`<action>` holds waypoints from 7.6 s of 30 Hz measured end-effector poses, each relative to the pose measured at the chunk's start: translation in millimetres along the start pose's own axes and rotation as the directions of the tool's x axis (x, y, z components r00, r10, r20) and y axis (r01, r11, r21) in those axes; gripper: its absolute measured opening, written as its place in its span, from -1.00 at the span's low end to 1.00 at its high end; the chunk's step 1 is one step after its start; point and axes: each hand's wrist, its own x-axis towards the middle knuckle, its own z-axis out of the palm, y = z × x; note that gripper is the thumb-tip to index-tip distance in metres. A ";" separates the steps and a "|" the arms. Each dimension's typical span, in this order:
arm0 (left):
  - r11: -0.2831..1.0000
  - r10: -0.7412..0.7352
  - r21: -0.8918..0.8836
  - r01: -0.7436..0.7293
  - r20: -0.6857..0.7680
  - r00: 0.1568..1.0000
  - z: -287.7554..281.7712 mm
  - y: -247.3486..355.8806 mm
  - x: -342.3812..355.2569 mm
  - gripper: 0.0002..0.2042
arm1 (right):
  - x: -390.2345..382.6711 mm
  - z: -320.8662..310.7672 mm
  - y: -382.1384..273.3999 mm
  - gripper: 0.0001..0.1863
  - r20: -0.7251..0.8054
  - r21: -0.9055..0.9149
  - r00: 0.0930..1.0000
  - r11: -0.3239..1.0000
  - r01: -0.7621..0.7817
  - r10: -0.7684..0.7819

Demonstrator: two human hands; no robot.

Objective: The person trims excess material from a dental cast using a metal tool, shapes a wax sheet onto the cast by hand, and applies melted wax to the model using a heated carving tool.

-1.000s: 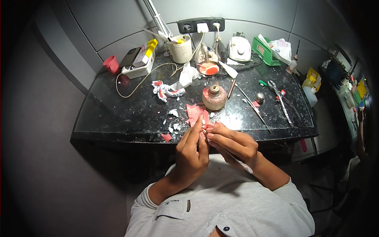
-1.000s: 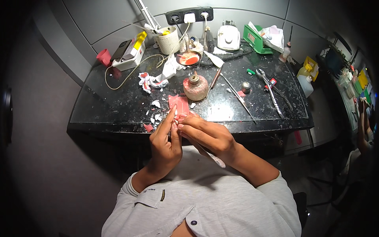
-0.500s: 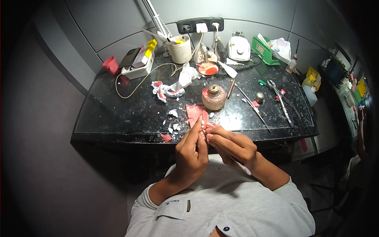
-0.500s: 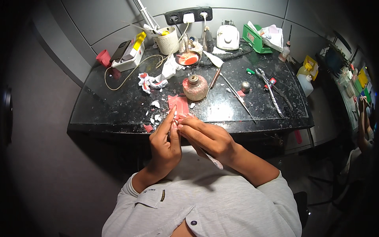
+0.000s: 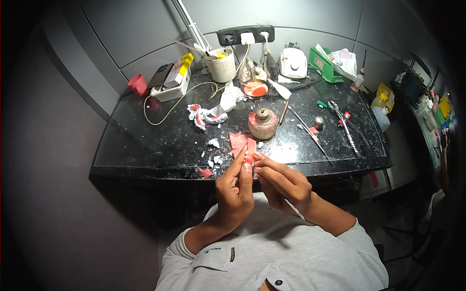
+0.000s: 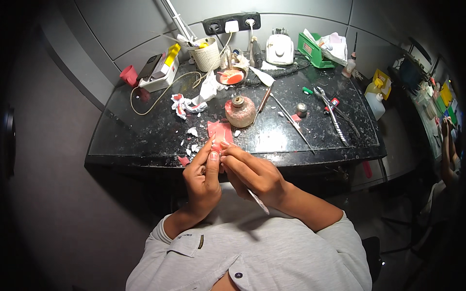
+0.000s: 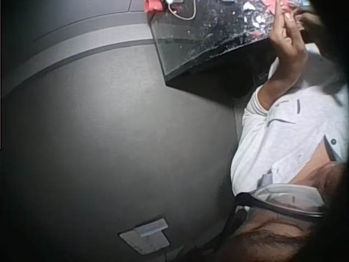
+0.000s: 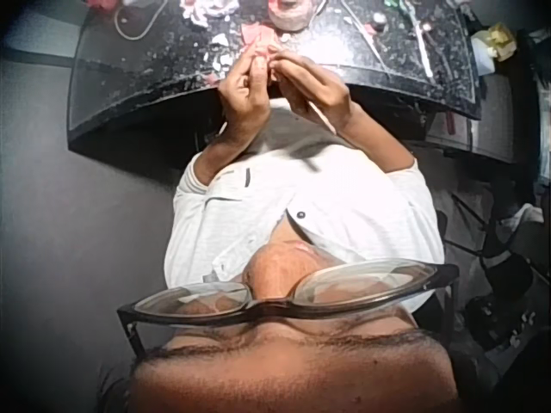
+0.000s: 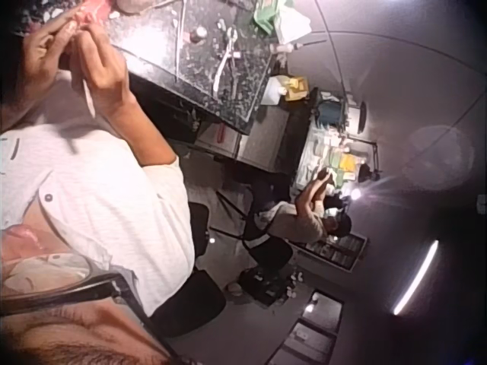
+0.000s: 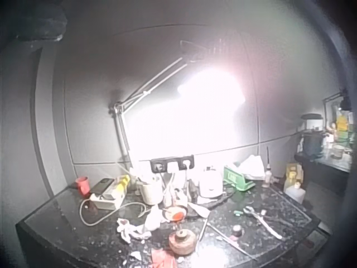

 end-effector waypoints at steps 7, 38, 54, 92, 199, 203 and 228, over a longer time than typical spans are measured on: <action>0.991 0.104 0.089 -0.101 -0.025 0.994 4.6 -12.5 1.6 -0.62 | 1.9 1.2 -5.7 -0.63 -0.022 -0.017 0.998 0.998 -0.061 0.060; 0.989 0.127 0.045 -0.143 0.250 0.960 -8.6 7.2 6.0 -0.63 | 15.9 -34.0 8.5 -0.77 0.059 0.137 0.840 0.829 -0.542 0.539; 0.932 -0.199 -0.196 0.304 0.424 0.884 -14.6 9.9 13.8 -0.68 | 2.4 -32.8 13.3 -0.87 0.190 0.657 0.677 0.420 -0.626 0.711; 0.684 -0.024 -0.690 0.237 0.303 0.953 -22.2 -12.4 18.4 -0.51 | -23.0 -200.3 85.5 -0.70 -0.337 -0.462 0.650 0.481 -0.745 0.681; 0.892 -0.035 -0.444 0.088 0.126 0.991 -72.5 -51.3 167.9 -0.61 | 79.2 -82.7 125.7 -0.76 0.242 0.584 0.757 0.532 -0.613 0.607; 0.819 -0.058 -0.557 0.137 0.157 0.986 -77.0 -50.9 167.7 -0.52 | 80.8 -84.3 123.7 -0.75 0.247 0.604 0.722 0.480 -0.637 0.647; 0.395 0.013 -0.866 0.308 0.340 0.940 -81.9 -49.6 172.7 -0.55 | 80.0 -94.5 126.3 -0.68 0.273 0.642 0.730 0.446 -0.623 0.626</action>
